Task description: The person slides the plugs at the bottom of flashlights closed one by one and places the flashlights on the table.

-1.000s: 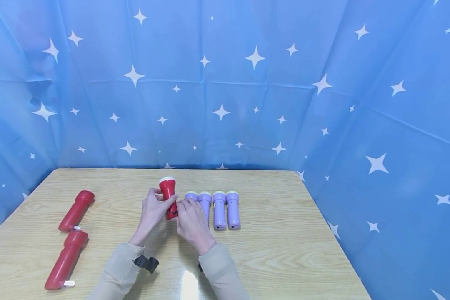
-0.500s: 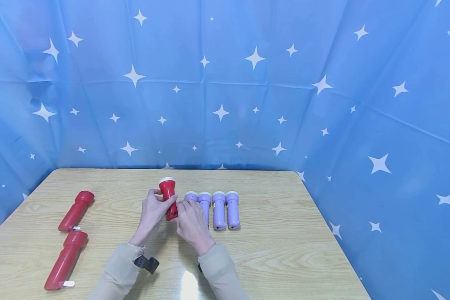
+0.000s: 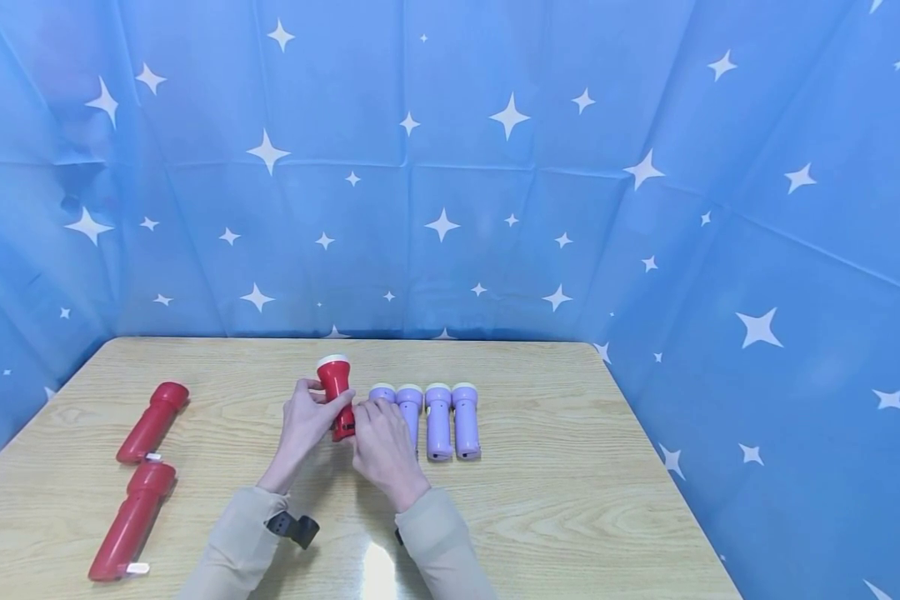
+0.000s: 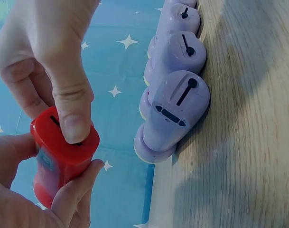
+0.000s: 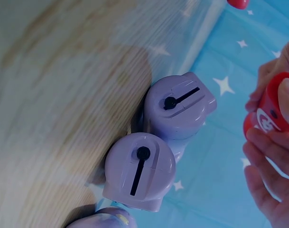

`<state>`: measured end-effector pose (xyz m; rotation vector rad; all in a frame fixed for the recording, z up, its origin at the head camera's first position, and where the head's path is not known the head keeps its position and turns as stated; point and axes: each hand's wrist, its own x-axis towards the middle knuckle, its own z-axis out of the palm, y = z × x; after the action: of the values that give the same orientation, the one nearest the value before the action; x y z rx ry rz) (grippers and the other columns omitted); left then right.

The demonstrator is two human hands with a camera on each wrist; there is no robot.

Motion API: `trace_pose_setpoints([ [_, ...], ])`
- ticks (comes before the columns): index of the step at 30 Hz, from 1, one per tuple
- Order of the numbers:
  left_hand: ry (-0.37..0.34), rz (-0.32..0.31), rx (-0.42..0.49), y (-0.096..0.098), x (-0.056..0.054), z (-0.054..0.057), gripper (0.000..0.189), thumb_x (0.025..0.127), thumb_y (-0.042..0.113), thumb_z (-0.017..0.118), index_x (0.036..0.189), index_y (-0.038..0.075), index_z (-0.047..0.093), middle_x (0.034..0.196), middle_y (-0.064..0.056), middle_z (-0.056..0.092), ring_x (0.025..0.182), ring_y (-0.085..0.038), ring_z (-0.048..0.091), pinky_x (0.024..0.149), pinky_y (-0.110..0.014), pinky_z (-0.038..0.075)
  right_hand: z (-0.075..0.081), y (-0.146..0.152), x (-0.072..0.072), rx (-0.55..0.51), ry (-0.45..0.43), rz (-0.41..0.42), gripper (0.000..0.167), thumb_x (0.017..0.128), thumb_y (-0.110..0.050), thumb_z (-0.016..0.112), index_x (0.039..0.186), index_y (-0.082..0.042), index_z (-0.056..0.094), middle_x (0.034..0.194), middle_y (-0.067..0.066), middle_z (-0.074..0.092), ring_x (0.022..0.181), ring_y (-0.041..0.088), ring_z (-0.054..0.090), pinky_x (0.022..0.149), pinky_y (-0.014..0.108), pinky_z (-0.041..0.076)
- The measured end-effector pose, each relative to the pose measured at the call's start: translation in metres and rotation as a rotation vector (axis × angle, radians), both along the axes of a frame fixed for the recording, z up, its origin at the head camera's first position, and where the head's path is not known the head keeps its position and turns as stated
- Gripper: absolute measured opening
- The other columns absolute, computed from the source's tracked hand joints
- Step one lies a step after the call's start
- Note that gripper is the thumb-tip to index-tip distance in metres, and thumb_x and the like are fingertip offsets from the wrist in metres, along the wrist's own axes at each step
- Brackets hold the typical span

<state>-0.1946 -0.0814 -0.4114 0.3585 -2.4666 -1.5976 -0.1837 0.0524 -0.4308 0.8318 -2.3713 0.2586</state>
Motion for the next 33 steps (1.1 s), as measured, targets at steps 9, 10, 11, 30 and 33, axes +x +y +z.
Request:
trace_pose_setpoints([
  [9, -0.011, 0.004, 0.006, 0.000, -0.001, -0.001, 0.056, 0.082, 0.031, 0.070, 0.116, -0.005, 0.045, 0.098, -0.026, 0.066, 0.082, -0.030, 0.067, 0.064, -0.031, 0.055, -0.001, 0.000, 0.000, 0.005, 0.000, -0.004, 0.041, 0.069, -0.017, 0.082, 0.105, -0.002, 0.066, 0.099, 0.004, 0.071, 0.097, 0.018, 0.063, 0.089, 0.028, 0.050],
  [10, -0.012, 0.003, 0.009, 0.000, -0.001, -0.001, 0.056, 0.082, 0.031, 0.070, 0.116, -0.005, 0.045, 0.098, -0.026, 0.066, 0.082, -0.030, 0.067, 0.064, -0.031, 0.055, -0.001, 0.000, 0.000, 0.005, 0.002, -0.004, 0.041, 0.069, -0.017, 0.082, 0.104, -0.002, 0.066, 0.099, 0.004, 0.071, 0.097, 0.018, 0.063, 0.089, 0.028, 0.050],
  [11, -0.013, 0.001, 0.013, 0.000, -0.001, -0.001, 0.056, 0.082, 0.031, 0.070, 0.116, -0.005, 0.045, 0.098, -0.026, 0.066, 0.083, -0.030, 0.067, 0.064, -0.031, 0.055, -0.001, 0.000, 0.000, 0.005, 0.004, -0.003, 0.041, 0.069, -0.017, 0.082, 0.104, -0.002, 0.066, 0.099, 0.004, 0.071, 0.097, 0.018, 0.062, 0.089, 0.029, 0.050],
  [30, -0.059, -0.048, -0.004, -0.005, -0.010, -0.006, 0.057, 0.082, 0.031, 0.071, 0.117, -0.005, 0.044, 0.103, -0.025, 0.064, 0.081, -0.027, 0.066, 0.061, -0.028, 0.053, -0.002, 0.010, -0.008, 0.107, -0.202, -0.052, 0.053, 0.082, -0.040, 0.071, 0.121, -0.008, 0.058, 0.121, 0.006, 0.064, 0.117, 0.024, 0.057, 0.100, 0.039, 0.046],
  [33, -0.086, -0.067, -0.069, -0.006, -0.015, -0.009, 0.057, 0.081, 0.032, 0.072, 0.115, -0.005, 0.045, 0.103, -0.025, 0.064, 0.078, -0.026, 0.066, 0.060, -0.027, 0.052, -0.006, 0.015, -0.010, 0.094, -0.260, -0.074, 0.058, 0.083, -0.043, 0.069, 0.127, -0.006, 0.056, 0.130, 0.011, 0.059, 0.123, 0.031, 0.054, 0.104, 0.044, 0.043],
])
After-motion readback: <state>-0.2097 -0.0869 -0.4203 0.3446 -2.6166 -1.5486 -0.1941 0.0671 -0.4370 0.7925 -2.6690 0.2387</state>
